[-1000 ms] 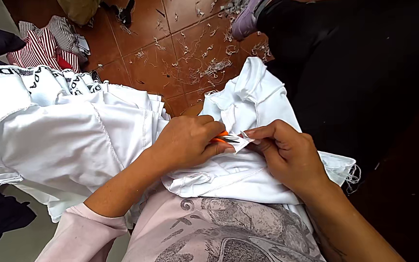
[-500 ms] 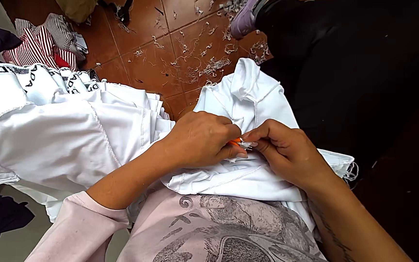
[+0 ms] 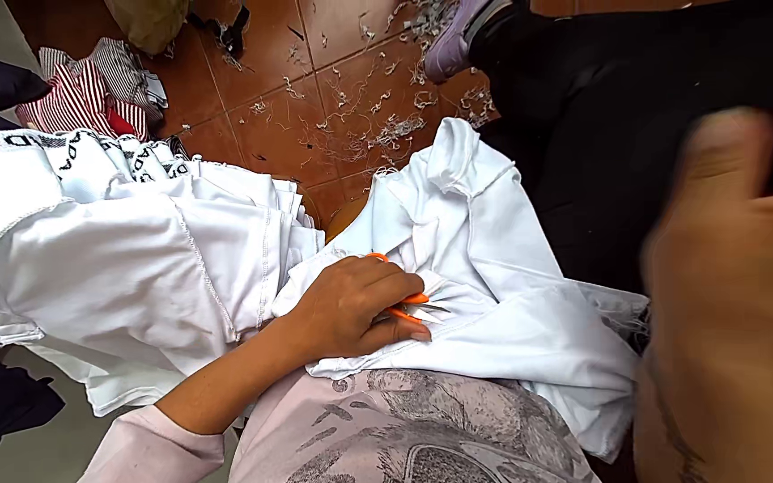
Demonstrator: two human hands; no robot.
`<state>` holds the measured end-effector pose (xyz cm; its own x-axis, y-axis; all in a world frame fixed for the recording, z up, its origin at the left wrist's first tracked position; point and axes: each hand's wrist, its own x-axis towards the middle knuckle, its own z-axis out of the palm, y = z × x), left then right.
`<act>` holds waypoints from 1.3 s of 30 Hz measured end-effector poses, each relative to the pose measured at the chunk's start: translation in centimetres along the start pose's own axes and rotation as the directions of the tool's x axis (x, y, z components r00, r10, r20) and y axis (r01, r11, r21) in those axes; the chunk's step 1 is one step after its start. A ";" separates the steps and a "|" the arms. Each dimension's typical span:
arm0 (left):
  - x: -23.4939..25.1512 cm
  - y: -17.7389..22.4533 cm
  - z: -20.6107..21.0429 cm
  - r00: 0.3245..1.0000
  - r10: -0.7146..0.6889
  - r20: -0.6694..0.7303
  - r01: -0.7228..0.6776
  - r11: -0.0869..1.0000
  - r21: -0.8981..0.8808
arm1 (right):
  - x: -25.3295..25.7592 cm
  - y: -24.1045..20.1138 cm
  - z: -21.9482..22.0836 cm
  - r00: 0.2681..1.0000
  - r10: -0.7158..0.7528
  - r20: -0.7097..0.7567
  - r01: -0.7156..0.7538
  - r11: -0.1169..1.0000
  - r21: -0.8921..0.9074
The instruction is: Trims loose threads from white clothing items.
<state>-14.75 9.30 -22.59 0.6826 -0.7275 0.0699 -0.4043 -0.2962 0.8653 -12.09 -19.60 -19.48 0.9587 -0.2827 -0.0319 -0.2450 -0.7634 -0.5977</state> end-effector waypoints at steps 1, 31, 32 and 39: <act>-0.2 0.0 0.1 1.000 -0.003 0.004 0.003 1.000 -0.007 | -0.2 -1.1 0.5 0.977 -0.159 0.145 0.162 0.987 -0.012; 4.3 -2.8 -1.7 0.923 -0.052 -0.381 0.049 0.999 -0.018 | -4.8 -4.2 5.2 0.881 -0.364 0.302 0.210 0.873 0.440; 4.1 -2.6 -1.6 0.919 -0.037 -0.393 0.044 0.999 0.008 | -4.8 -4.1 5.3 0.886 -0.370 0.280 0.201 0.850 0.488; 3.8 -1.6 -1.6 0.901 0.002 -0.435 0.020 0.999 0.044 | -4.8 -4.5 5.6 0.912 -0.347 0.220 0.115 0.730 0.673</act>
<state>-10.54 8.04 -22.95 0.8787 -0.3865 0.2802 -0.4175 -0.3375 0.8437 -14.73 -11.54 -21.11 0.9909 0.1345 0.0020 0.0289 -0.1989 -0.9796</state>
